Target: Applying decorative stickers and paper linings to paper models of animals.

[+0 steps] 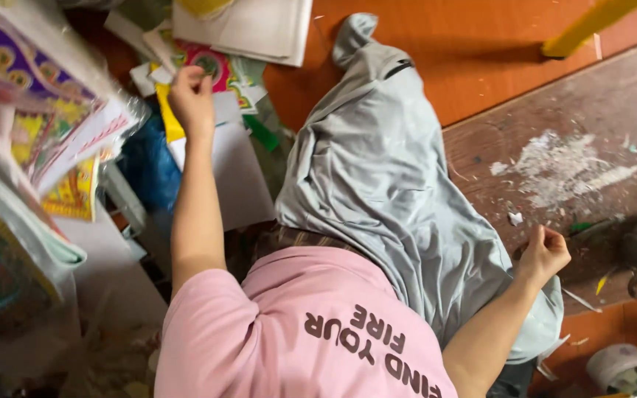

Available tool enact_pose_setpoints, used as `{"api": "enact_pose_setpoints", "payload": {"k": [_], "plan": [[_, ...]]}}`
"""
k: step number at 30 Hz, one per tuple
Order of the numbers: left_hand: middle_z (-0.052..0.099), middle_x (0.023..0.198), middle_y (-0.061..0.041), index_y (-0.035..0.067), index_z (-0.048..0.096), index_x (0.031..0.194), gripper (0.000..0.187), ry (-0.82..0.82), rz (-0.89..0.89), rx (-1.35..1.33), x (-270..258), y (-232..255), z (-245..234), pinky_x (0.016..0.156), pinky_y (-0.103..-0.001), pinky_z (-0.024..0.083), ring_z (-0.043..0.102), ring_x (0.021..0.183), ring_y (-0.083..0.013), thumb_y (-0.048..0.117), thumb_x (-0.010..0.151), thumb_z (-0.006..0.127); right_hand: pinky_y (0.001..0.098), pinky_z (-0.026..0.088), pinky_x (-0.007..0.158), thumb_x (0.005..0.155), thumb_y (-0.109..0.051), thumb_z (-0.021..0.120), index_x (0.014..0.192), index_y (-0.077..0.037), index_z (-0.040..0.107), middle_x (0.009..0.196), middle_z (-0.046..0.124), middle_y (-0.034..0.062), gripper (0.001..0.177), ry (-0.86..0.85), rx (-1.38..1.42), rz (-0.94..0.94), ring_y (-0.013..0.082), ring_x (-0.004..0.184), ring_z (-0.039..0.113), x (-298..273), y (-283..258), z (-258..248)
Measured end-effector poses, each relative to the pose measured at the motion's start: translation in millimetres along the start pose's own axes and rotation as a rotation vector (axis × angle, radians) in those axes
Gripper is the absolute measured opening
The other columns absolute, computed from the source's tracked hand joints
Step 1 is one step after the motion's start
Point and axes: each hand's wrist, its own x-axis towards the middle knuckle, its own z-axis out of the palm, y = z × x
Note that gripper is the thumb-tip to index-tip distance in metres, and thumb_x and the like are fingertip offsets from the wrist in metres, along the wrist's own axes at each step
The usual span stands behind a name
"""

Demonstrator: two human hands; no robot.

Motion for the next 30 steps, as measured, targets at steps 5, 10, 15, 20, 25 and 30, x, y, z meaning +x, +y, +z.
{"api": "enact_pose_setpoints", "payload": {"k": [5, 10, 15, 20, 25, 30], "plan": [[0.075, 0.085, -0.014, 0.002, 0.072, 0.101, 0.008, -0.096, -0.225, 0.121, -26, 9, 6, 0.069, -0.038, 0.056, 0.074, 0.074, -0.0263, 0.008, 0.097, 0.074, 0.0254, 0.038, 0.052, 0.113, -0.009, 0.071, 0.093, 0.004, 0.064, 0.075, 0.06, 0.0024, 0.025, 0.031, -0.097, -0.035, 0.0077, 0.061, 0.052, 1, 23, -4], [0.073, 0.116, -0.02, -0.003, 0.067, 0.129, 0.045, -0.123, 0.106, -0.068, -30, 34, 64, 0.089, -0.039, 0.056, 0.073, 0.104, -0.0323, -0.008, 0.087, 0.051, 0.0236, 0.044, 0.051, 0.101, 0.0, 0.064, 0.117, -0.002, 0.064, 0.086, 0.062, -0.0019, 0.016, 0.102, -0.024, -0.146, 0.0054, 0.064, 0.058, 7, 23, -1], [0.075, 0.102, -0.017, 0.005, 0.069, 0.118, 0.02, -0.463, 0.049, -0.278, -33, 218, 102, 0.085, -0.041, 0.057, 0.074, 0.093, -0.0318, 0.005, 0.1, 0.06, 0.0258, 0.046, 0.058, 0.106, -0.002, 0.065, 0.121, -0.001, 0.07, 0.083, 0.062, 0.0018, 0.016, -0.149, -0.154, -0.151, 0.0078, 0.069, 0.056, 26, -93, 45], [0.072, 0.114, -0.012, 0.006, 0.069, 0.12, 0.022, -0.662, 0.385, -0.547, -72, 309, 171, 0.084, -0.034, 0.059, 0.072, 0.097, -0.0249, 0.005, 0.099, 0.061, 0.0314, 0.046, 0.09, 0.094, 0.015, 0.047, 0.159, -0.016, 0.044, 0.132, 0.05, 0.0102, 0.073, -0.243, -0.18, -0.398, 0.0221, 0.115, 0.047, 89, -223, 133], [0.072, 0.116, -0.011, 0.005, 0.067, 0.121, 0.024, -0.937, 0.417, -0.636, -85, 339, 220, 0.084, -0.032, 0.059, 0.073, 0.099, -0.0233, 0.005, 0.098, 0.064, 0.0359, 0.043, 0.115, 0.089, 0.023, 0.055, 0.167, -0.019, 0.012, 0.17, 0.02, 0.0193, 0.098, -0.146, 0.133, -0.594, 0.0321, 0.155, 0.025, 192, -243, 210], [0.073, 0.115, -0.014, 0.005, 0.066, 0.13, 0.038, -0.956, 0.393, -0.516, -76, 319, 300, 0.088, -0.034, 0.056, 0.071, 0.106, -0.0234, 0.009, 0.092, 0.069, 0.0339, 0.051, 0.101, 0.094, 0.017, 0.045, 0.146, -0.009, 0.047, 0.128, 0.068, 0.0132, 0.059, -0.036, -0.029, -0.659, 0.0229, 0.119, 0.061, 187, -225, 234]]}}
